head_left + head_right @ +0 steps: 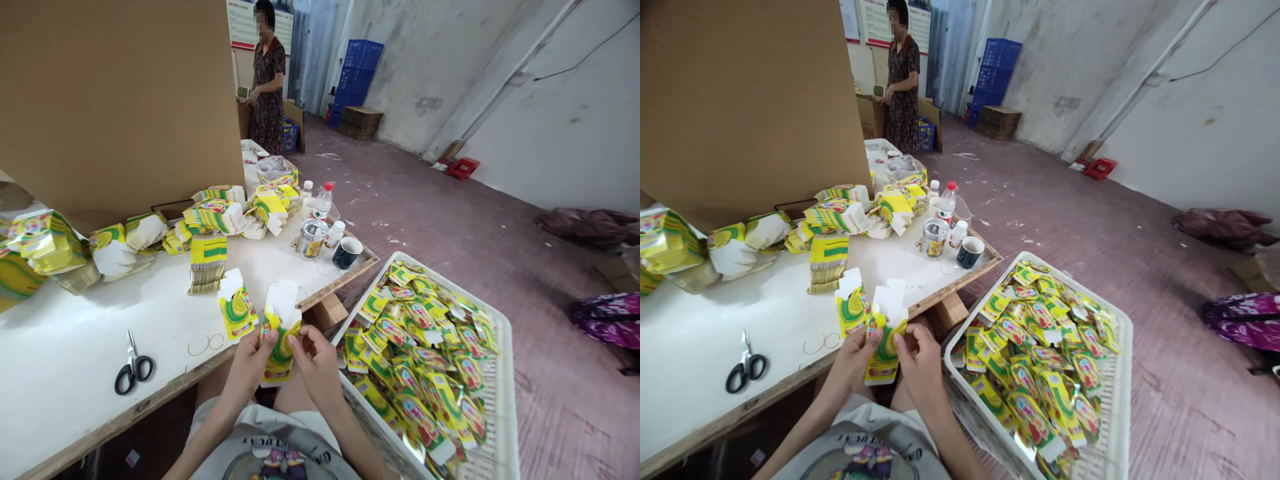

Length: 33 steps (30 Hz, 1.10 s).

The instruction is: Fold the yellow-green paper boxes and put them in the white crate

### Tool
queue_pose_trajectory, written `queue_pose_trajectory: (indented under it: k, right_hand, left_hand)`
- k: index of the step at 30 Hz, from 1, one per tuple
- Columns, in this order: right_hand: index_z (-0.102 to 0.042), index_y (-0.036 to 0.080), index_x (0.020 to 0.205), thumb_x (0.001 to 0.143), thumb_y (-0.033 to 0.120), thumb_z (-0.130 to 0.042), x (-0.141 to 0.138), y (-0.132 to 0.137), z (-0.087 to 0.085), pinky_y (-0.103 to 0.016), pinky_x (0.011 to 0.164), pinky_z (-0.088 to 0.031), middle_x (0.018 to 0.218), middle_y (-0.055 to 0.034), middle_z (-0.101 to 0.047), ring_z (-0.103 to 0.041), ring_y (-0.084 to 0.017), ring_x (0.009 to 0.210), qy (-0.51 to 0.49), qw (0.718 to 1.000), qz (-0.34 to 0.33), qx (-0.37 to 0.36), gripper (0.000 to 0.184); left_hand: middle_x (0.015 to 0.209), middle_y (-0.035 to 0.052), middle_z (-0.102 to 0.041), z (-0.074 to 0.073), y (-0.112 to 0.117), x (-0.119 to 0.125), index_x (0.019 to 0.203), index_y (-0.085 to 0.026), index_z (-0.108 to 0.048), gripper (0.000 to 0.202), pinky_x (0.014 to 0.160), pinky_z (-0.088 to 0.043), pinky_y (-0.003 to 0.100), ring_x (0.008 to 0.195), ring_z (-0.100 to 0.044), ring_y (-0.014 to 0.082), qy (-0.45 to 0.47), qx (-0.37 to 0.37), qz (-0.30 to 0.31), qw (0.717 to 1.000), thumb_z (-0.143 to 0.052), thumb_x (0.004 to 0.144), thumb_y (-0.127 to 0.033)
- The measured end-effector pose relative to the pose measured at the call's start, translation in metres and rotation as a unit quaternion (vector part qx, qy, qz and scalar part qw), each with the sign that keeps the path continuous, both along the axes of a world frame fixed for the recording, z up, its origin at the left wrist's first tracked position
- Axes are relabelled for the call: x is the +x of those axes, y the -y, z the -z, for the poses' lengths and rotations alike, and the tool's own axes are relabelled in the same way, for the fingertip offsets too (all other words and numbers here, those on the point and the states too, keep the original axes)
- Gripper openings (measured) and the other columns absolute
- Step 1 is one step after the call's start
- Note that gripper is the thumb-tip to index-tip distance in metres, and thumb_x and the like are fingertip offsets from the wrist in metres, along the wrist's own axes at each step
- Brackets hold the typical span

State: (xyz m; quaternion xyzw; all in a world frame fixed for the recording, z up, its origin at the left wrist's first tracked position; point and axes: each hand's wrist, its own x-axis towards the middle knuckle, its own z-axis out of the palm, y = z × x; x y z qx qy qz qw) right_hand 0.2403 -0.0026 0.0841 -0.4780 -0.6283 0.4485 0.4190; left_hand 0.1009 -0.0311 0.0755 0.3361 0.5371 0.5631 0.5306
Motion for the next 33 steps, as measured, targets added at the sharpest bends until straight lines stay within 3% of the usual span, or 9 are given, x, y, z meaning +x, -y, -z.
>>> queue_pose_trajectory:
  k: [4,9,14,17,20,23,27,30,33]
  right_hand:
    - [-0.06,0.019,0.09,0.088,0.034,-0.062,0.005,-0.006,-0.004,-0.024,0.06,-0.046,0.073,0.0008,-0.062,-0.056,-0.014,0.065,-0.045,0.999,0.004,-0.02,0.016]
    - [-0.045,0.024,0.135,0.089,0.032,-0.061,0.016,-0.012,-0.012,-0.031,0.08,-0.053,0.119,-0.0086,-0.062,-0.064,-0.019,0.093,-0.109,0.992,-0.067,-0.004,0.048]
    - [-0.051,0.026,0.127,0.093,0.035,-0.057,0.029,-0.015,-0.022,-0.031,0.083,-0.051,0.106,-0.005,-0.064,-0.062,-0.019,0.092,-0.117,0.979,-0.161,-0.042,0.036]
    - [-0.061,0.023,0.107,0.094,0.04,-0.054,0.034,-0.015,-0.026,-0.027,0.072,-0.048,0.089,-0.0023,-0.063,-0.059,-0.017,0.079,-0.095,0.982,-0.159,-0.042,0.022]
    - [-0.064,0.02,0.088,0.095,0.042,-0.052,0.034,-0.016,-0.029,-0.025,0.06,-0.042,0.075,-0.0002,-0.058,-0.053,-0.015,0.066,-0.062,0.986,-0.151,-0.033,0.026]
    - [-0.065,0.019,0.079,0.095,0.037,-0.053,0.03,-0.018,-0.031,-0.027,0.066,-0.044,0.075,-0.0018,-0.059,-0.057,-0.017,0.072,-0.046,0.99,-0.133,0.013,0.027]
    - [-0.066,0.022,0.098,0.092,0.033,-0.058,0.024,-0.02,-0.031,-0.029,0.072,-0.049,0.086,-0.0038,-0.064,-0.061,-0.019,0.08,-0.08,0.993,-0.08,0.033,0.014]
    - [-0.063,0.025,0.112,0.091,0.033,-0.059,0.023,-0.021,-0.03,-0.032,0.074,-0.052,0.095,-0.0051,-0.067,-0.063,-0.02,0.082,-0.1,0.993,-0.058,0.037,0.023]
    - [-0.073,0.025,0.098,0.092,0.037,-0.057,0.028,-0.023,-0.032,-0.037,0.083,-0.05,0.098,-0.0076,-0.068,-0.063,-0.024,0.094,-0.056,0.992,-0.078,0.083,0.021]
  left_hand:
    - [0.101,0.0085,-0.074,-0.007,0.003,-0.003,0.118,-0.019,-0.053,0.045,0.081,-0.054,0.035,0.09,-0.069,0.0234,-0.045,0.025,0.037,0.998,-0.067,0.083,-0.042]
    - [0.122,0.0132,-0.068,-0.02,0.008,-0.007,0.147,-0.025,-0.016,0.075,0.096,-0.05,0.042,0.11,-0.065,0.0267,0.019,0.068,0.124,0.99,-0.061,0.089,-0.037]
    - [0.132,0.0127,-0.061,-0.027,0.011,-0.011,0.149,-0.027,-0.021,0.072,0.098,-0.047,0.041,0.117,-0.06,0.0276,0.026,0.073,0.19,0.979,-0.061,0.09,-0.034]
    - [0.119,0.0109,-0.068,-0.029,0.013,-0.012,0.143,-0.026,-0.032,0.064,0.089,-0.05,0.036,0.105,-0.066,0.0252,0.064,0.062,0.217,0.972,-0.065,0.088,-0.032]
    - [0.1,0.0055,-0.072,-0.03,0.014,-0.011,0.127,-0.026,-0.042,0.049,0.077,-0.05,0.028,0.089,-0.068,0.0193,0.095,0.053,0.235,0.966,-0.068,0.086,-0.029]
    - [0.092,0.0023,-0.071,-0.029,0.014,-0.009,0.115,-0.025,-0.044,0.04,0.069,-0.048,0.024,0.081,-0.067,0.0163,0.099,0.053,0.236,0.965,-0.069,0.085,-0.028]
    - [0.1,0.0047,-0.07,-0.029,0.014,-0.004,0.127,-0.027,-0.034,0.054,0.074,-0.051,0.03,0.086,-0.069,0.0196,0.103,0.055,0.196,0.974,-0.068,0.085,-0.03]
    - [0.115,0.0089,-0.068,-0.029,0.014,-0.004,0.14,-0.03,-0.022,0.071,0.081,-0.052,0.034,0.098,-0.068,0.0232,0.087,0.063,0.179,0.978,-0.067,0.086,-0.03]
    - [0.119,0.0115,-0.067,-0.027,0.012,-0.007,0.134,-0.025,-0.039,0.055,0.082,-0.053,0.034,0.105,-0.065,0.0259,0.046,0.064,0.19,0.979,-0.065,0.087,-0.032]
